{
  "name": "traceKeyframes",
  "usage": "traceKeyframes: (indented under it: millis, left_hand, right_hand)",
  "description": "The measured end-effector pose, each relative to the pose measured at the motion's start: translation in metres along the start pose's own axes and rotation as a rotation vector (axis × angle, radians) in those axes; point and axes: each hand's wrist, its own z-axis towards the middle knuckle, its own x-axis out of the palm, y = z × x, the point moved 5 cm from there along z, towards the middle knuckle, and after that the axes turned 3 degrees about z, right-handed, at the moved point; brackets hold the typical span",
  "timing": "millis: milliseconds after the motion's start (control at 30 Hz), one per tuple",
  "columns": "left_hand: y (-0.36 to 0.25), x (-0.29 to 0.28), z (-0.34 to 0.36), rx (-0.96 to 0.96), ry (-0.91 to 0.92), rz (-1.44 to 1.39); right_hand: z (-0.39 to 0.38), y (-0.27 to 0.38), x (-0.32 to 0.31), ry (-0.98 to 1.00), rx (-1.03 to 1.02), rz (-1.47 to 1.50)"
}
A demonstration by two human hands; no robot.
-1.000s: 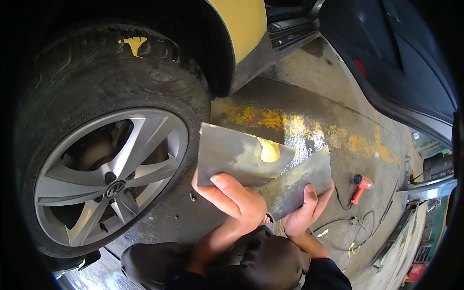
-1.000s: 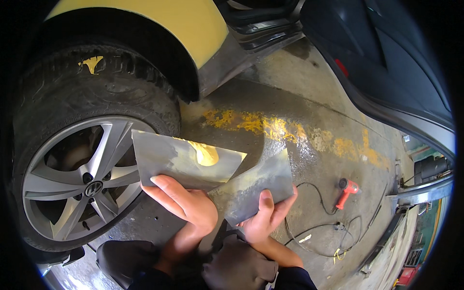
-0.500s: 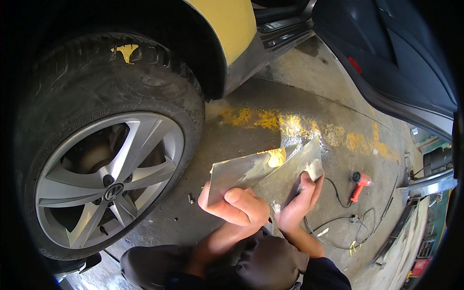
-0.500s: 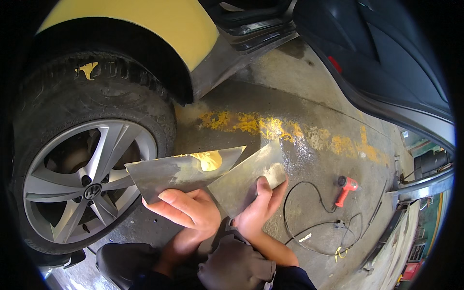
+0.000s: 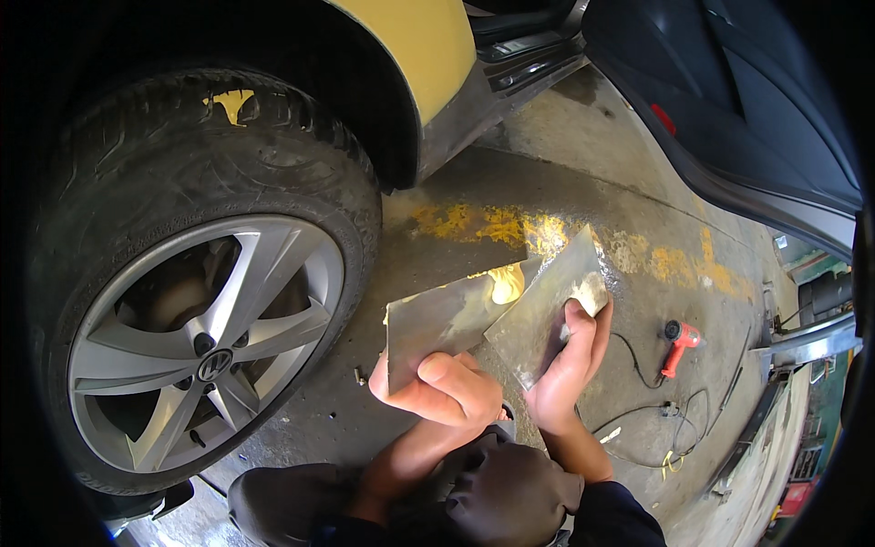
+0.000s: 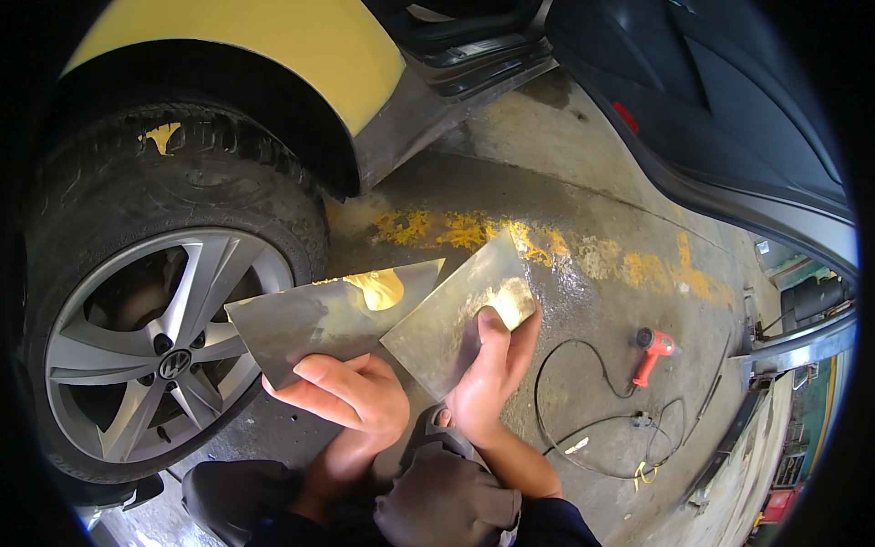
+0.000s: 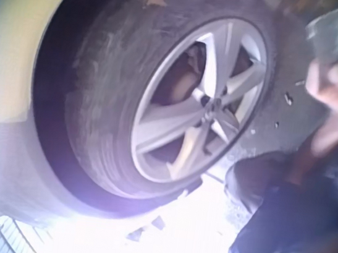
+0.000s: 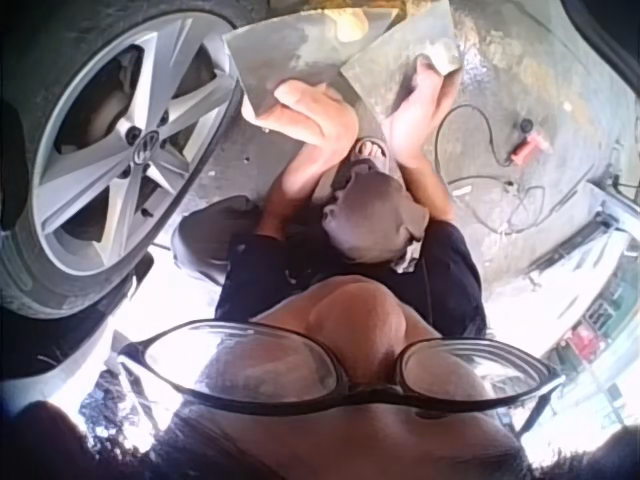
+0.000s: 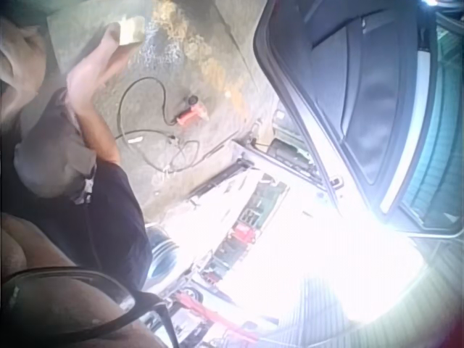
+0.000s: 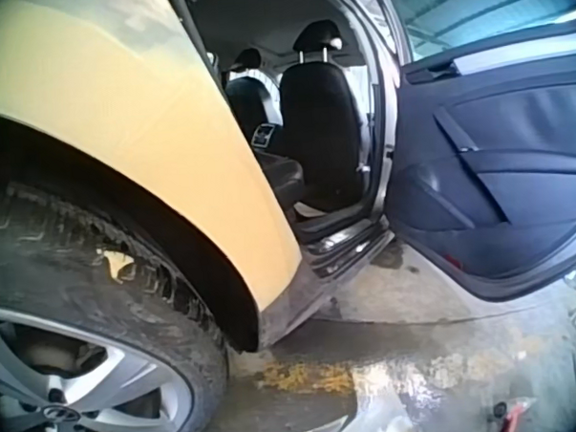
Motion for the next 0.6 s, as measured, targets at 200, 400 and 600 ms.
traceKeyframes:
  millis: [200, 400, 600]
  left_hand:
    - [-0.003, -0.001, 0.007, 0.028, 0.05, -0.013]
    - [-0.011, 0.002, 0.027, 0.113, 0.001, 0.04]
    - [-0.001, 0.001, 0.017, 0.026, 0.049, -0.092]
  right_hand:
    - [0.006, 0.007, 0.013, 0.085, 0.002, -0.002]
    - [0.008, 0.013, 0.024, 0.147, -0.035, -0.035]
    - [0.011, 0.016, 0.032, 0.206, -0.068, -0.083]
